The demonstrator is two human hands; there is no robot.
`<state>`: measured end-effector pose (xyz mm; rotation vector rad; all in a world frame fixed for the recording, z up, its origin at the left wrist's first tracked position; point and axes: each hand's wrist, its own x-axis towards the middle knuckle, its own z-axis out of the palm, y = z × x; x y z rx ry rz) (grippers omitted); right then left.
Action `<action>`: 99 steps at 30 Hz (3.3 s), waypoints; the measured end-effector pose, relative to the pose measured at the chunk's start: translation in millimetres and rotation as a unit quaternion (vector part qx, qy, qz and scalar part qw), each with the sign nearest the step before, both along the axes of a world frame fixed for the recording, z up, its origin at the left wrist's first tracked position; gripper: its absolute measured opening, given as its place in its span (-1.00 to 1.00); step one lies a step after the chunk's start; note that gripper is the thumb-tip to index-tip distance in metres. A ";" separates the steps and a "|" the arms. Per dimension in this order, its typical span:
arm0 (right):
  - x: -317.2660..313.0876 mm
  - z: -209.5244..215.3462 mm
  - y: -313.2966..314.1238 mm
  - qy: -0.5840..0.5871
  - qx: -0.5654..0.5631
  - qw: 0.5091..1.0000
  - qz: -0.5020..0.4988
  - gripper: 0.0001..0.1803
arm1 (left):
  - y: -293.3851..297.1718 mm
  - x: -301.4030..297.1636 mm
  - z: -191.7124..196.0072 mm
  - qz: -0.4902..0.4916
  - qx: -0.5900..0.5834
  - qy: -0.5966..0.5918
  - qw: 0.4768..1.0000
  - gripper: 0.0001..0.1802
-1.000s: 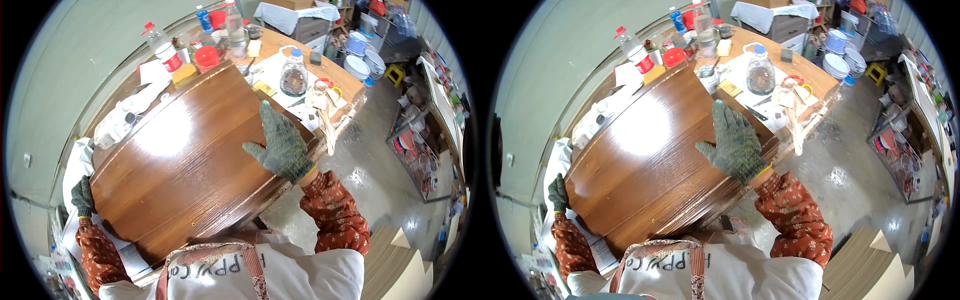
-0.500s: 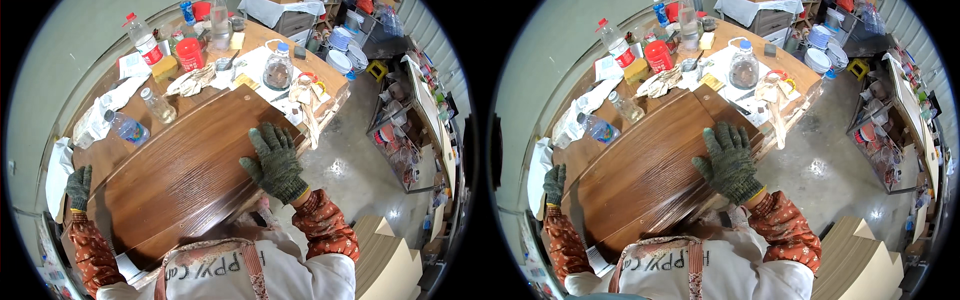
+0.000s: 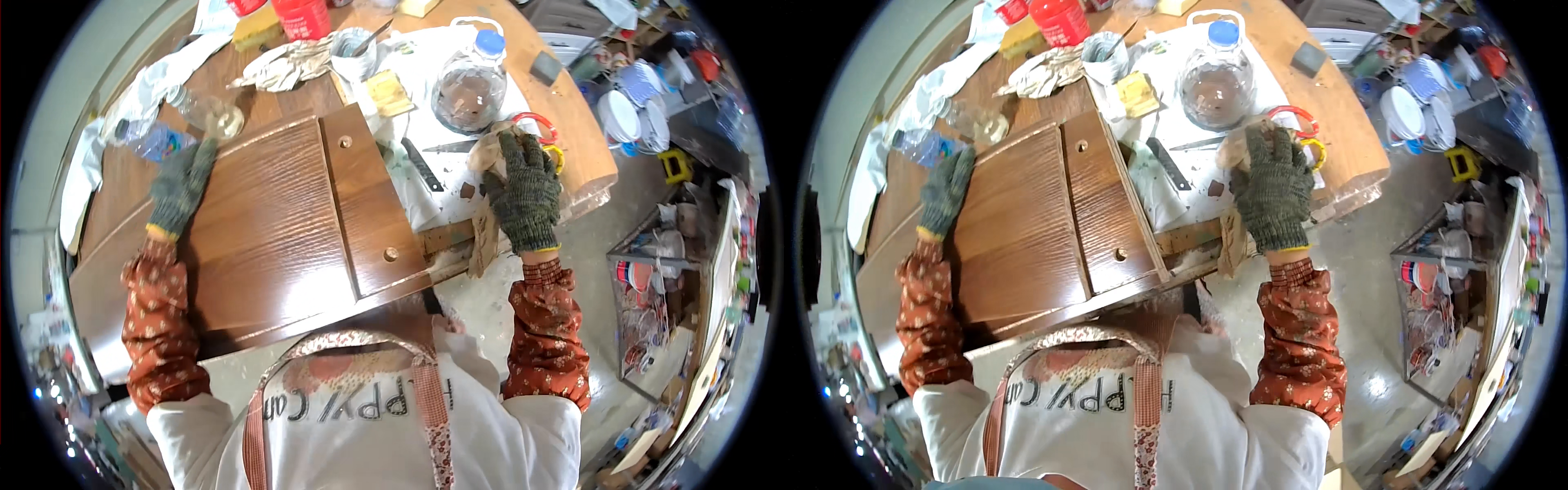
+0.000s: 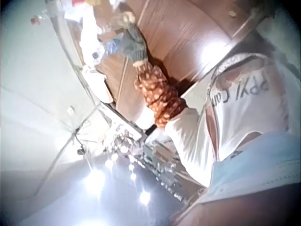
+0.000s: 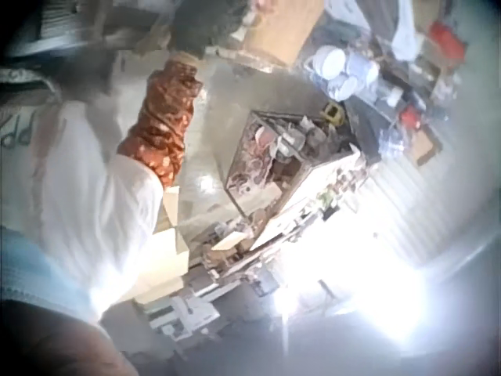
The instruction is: The person wipes a wooden board with a cloth, applies a substance using a sponge, and rubs the surface with a small block before repeating the process on the other side and stacking it.
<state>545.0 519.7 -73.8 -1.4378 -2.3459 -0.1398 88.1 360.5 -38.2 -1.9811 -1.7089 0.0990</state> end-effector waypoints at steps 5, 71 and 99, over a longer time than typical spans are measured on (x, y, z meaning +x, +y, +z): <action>34.9 -3.1 25.7 0.172 -0.027 0.979 0.108 -0.72 | 35.4 46.5 8.4 0.110 -0.082 -0.025 0.990 -0.46; -128.9 83.2 -50.0 -0.206 0.022 0.931 0.302 -0.49 | 51.9 62.9 6.7 0.139 -0.022 -0.271 0.952 -0.44; -129.4 95.0 -38.6 -0.190 0.035 0.897 0.398 -0.63 | 41.1 71.9 27.0 0.213 -0.075 -0.274 0.935 -0.47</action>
